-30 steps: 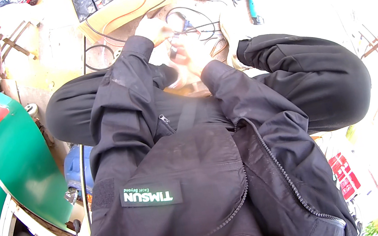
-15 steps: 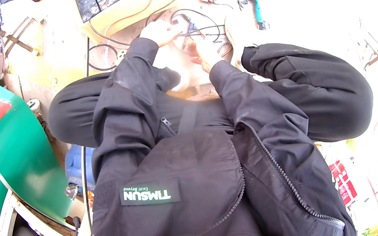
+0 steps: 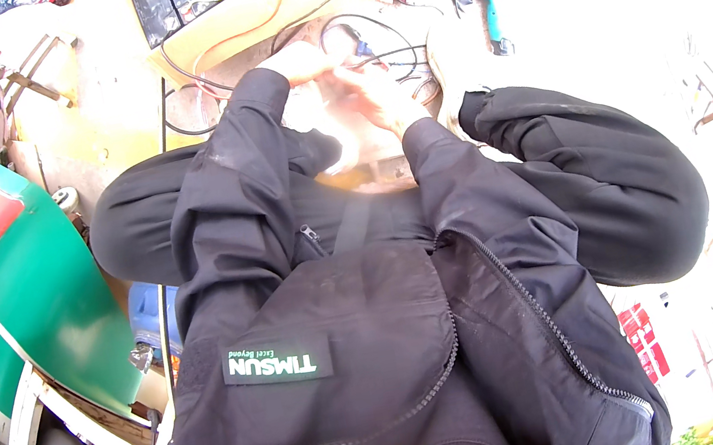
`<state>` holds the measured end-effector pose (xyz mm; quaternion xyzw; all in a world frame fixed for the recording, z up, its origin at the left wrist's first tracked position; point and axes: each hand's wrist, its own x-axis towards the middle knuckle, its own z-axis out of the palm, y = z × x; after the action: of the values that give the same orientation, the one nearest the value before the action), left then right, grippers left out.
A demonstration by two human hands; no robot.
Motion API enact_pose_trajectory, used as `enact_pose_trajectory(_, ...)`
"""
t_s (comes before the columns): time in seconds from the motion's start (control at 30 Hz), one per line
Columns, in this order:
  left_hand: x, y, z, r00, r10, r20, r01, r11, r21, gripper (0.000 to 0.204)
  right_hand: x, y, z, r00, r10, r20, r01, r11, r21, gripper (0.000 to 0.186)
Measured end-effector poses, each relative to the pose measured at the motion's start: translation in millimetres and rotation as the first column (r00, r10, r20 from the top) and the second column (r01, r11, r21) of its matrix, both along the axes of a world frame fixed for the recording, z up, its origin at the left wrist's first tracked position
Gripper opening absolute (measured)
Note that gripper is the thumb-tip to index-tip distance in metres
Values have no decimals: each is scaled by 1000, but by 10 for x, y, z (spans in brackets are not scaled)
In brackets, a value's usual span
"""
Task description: The person sits on the ground and works on a battery pack placed in a cardboard box. They use a multimeter to measure voltage at the battery terminals and manipulate wires connected to the pack. The person also handles a power drill and a red plastic object during the process.
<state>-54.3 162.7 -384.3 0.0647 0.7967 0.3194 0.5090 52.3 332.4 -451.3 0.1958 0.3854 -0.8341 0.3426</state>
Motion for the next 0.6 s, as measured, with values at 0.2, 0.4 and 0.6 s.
enact_pose_trajectory(0.2, 47, 53, 352, 994, -54, -91, 57, 998, 36, 34, -43, 143, 547, 989, -51, 140, 54, 998, -17, 27)
enact_pose_trajectory(0.4, 137, 25, 317, 943, -111, -314, 124, 992, 22, 35, 22, 94, 650, 973, -136, 186, 154, 985, -84, 29)
enact_pose_trajectory(0.6, 173, 0, 297, 941, -90, -325, 107, 994, 35, 36, 150, -16, 31, 978, -123, -170, 130, 991, 28, 37)
